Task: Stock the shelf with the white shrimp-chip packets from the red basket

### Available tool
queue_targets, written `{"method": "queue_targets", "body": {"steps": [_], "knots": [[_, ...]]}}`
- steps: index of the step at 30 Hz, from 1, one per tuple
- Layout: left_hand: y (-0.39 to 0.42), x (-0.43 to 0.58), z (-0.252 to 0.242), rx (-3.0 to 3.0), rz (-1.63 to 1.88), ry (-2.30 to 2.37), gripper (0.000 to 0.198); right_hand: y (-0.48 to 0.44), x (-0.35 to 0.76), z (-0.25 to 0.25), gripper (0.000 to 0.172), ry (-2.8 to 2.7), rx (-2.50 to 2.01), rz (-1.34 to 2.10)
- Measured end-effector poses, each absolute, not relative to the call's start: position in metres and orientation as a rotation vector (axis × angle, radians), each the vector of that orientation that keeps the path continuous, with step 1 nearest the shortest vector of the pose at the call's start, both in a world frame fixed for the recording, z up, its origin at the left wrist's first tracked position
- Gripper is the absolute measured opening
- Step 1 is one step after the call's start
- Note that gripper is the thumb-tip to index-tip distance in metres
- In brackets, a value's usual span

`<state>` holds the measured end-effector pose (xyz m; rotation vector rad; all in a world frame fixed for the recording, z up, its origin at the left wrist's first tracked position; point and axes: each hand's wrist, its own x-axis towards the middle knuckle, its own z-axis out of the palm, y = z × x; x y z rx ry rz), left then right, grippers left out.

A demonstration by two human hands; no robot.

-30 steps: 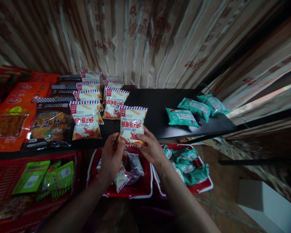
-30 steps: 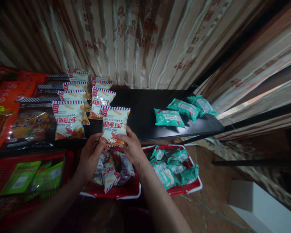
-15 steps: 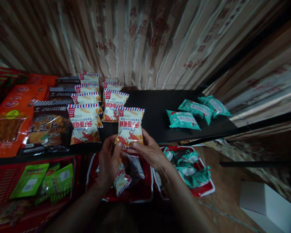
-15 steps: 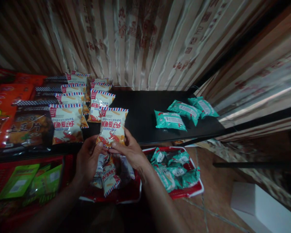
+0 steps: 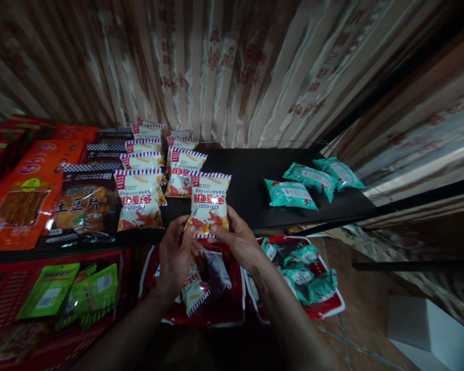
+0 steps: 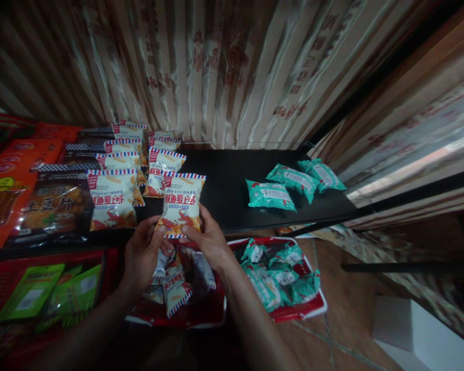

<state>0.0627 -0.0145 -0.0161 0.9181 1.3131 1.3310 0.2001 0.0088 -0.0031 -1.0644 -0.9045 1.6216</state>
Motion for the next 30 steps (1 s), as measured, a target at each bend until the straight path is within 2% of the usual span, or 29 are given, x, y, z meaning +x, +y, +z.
{"method": "queue_targets", "body": {"steps": [3,9,18,25,30], "knots": [[-0.014,0.062,-0.017,0.93,1.339,1.326,0.031,0.01,0.2,-0.002,0.065,-0.906,-1.028,1.613],[-0.012,0.061,-0.02,1.017,1.351,1.378,0.034,0.014,0.205,-0.001,0.074,-0.911,-1.017,1.625],[-0.003,0.06,-0.019,1.159,1.364,1.465,0.034,0.021,0.192,-0.002,0.064,-0.879,-1.116,1.396],[0.004,0.058,-0.023,1.404,1.478,1.627,0.035,0.032,0.175,-0.005,0.064,-0.865,-1.055,1.383],[0.001,0.057,-0.029,1.736,1.396,1.806,0.049,0.036,0.169,-0.01,0.061,-0.87,-1.083,1.362]]}}
